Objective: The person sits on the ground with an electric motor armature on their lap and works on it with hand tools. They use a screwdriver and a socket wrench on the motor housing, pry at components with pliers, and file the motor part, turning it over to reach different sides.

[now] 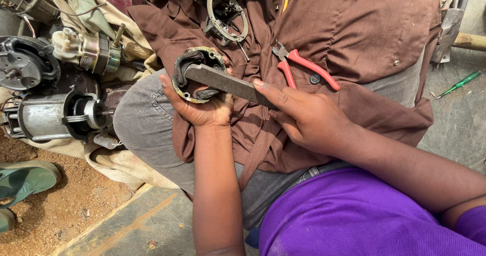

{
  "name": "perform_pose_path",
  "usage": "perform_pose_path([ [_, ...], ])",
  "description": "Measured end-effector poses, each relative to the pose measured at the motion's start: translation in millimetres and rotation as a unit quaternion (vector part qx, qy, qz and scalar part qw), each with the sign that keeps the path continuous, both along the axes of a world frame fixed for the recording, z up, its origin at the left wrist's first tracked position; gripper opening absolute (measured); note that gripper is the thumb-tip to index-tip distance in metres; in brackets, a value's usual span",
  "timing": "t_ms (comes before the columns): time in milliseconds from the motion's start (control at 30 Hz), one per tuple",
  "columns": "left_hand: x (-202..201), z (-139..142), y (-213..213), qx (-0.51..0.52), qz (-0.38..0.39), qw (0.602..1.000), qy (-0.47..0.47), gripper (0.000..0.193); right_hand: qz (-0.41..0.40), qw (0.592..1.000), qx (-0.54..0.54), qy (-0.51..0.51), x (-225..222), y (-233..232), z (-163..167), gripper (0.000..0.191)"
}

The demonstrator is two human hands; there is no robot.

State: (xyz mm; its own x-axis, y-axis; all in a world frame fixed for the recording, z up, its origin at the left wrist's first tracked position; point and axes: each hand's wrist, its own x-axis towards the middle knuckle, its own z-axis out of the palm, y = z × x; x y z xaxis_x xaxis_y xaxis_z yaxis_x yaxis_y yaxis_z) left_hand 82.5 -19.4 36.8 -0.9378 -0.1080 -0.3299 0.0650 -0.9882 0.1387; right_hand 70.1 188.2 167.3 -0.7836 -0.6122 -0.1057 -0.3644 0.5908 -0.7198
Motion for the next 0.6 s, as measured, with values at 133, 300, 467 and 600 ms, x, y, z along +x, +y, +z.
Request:
perform_pose_path([
  [133,-5.1,-5.0,1.1,-0.041,-0.008,0.998,-0.055,0.064,-0.009,0.999,0.013,0.047,-5.4,-4.4,-20.4,0.077],
  [300,-7.1,-2.6,-3.1,-0.025,-0.001,0.998,-0.057,0.057,-0.041,0.998,-0.009,0.036,-11.8,3.5,-48.0,0.072],
  [467,-12.0,-4.4,-7.0,0.002,0.04,0.997,-0.067,0.059,-0.036,0.99,-0.127,0.053,-12.0,14.1,-55.3,0.07],
  [600,-10.2,-3.8,-3.5,-0.023,-0.026,0.998,-0.046,0.068,-0.065,0.976,-0.207,0.013,-8.9,15.1,-58.8,0.062],
])
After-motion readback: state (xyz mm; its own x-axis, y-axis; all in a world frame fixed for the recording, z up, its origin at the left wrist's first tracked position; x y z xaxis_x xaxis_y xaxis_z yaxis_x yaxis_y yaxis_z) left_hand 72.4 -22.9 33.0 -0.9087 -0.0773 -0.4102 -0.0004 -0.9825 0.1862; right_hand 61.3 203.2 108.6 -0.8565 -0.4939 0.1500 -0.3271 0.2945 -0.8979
